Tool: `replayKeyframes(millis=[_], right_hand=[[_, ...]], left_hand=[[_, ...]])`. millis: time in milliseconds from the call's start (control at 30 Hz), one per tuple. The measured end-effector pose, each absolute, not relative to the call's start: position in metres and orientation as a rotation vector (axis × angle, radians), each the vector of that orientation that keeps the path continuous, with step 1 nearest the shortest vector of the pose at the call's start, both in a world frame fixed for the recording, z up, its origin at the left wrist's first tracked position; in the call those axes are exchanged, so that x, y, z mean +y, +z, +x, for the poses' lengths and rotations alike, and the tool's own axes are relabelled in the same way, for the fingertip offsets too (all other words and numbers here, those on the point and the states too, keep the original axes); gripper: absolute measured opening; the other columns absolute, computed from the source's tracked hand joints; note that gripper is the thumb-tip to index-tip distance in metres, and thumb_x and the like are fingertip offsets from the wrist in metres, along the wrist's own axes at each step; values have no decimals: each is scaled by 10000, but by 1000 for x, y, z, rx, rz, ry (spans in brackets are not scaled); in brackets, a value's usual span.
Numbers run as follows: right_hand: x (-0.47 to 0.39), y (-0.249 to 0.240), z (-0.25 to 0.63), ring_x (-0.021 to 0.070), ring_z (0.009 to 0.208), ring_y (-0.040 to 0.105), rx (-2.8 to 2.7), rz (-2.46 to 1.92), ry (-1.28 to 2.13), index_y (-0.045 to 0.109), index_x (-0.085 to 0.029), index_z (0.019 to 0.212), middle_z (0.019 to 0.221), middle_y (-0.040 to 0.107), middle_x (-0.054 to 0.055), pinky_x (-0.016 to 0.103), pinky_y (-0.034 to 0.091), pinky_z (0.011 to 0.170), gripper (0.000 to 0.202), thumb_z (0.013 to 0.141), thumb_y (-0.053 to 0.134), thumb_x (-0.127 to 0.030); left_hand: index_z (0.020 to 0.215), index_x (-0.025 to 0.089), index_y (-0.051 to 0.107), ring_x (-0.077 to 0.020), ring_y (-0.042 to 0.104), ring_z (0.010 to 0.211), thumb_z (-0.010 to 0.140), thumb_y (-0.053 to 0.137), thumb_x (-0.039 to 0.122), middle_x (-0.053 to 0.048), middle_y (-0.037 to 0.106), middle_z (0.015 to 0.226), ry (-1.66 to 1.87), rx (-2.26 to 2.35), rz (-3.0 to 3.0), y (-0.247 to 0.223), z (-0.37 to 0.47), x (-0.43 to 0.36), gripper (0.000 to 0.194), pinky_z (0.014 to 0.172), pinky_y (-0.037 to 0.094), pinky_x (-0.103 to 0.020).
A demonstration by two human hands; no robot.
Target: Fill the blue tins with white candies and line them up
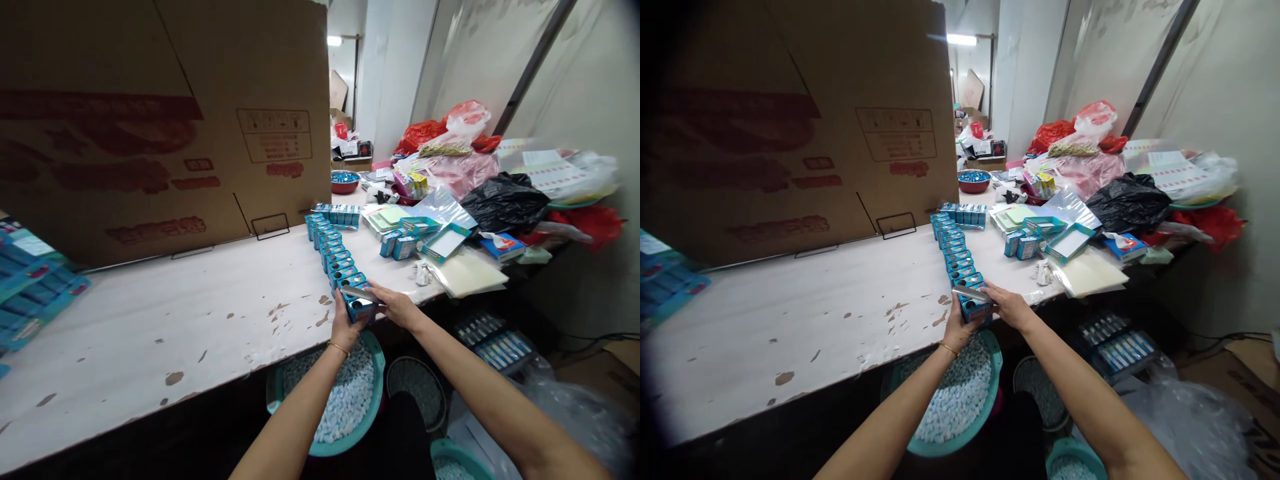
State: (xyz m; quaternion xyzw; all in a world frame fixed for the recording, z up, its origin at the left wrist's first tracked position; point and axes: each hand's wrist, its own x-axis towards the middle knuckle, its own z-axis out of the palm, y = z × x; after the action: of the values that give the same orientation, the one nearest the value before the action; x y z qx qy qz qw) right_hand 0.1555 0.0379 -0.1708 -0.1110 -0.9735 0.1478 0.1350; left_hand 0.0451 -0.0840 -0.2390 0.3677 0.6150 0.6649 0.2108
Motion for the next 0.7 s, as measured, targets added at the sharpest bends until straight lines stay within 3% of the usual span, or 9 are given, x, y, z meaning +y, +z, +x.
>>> replayKeyframes(millis=[367,500,600,700], right_hand=[[33,-156,134,174,1081,485,-2823,-419,356,360,-238,1265,1344,341,17,253,410,889,593,716,497,-61],[25,-150,152,186,1140,428,-2692,-504,443,387,-171,1260,1334,352,71,254,368,927,509,763,496,-161],[11,-153,180,185,1067,496,-2458,-559,545,486,-154,1181,1193,518,92,279,373,927,414,791,481,-293],[-23,-169,204,186,970,552,-2388,-572,711,522,-182,1147,1077,594,74,308,407,888,402,797,454,-368]], left_hand=[[1338,140,-76,-250,347,1202,611,644,363,-165,294,1349,1794,1816,983,-243,32,-69,1048,978,285,-418],[1335,93,-60,-286,215,1263,519,716,362,-205,184,1385,1729,1834,1034,-231,37,-91,1158,1022,207,-426],[1343,132,65,-256,159,1284,629,638,384,-169,155,1404,1770,1974,1053,-225,25,-155,949,1044,161,-395],[1317,215,181,-203,297,1237,725,549,314,-120,300,1354,1986,2278,916,-233,-14,-260,704,1011,254,-368]])
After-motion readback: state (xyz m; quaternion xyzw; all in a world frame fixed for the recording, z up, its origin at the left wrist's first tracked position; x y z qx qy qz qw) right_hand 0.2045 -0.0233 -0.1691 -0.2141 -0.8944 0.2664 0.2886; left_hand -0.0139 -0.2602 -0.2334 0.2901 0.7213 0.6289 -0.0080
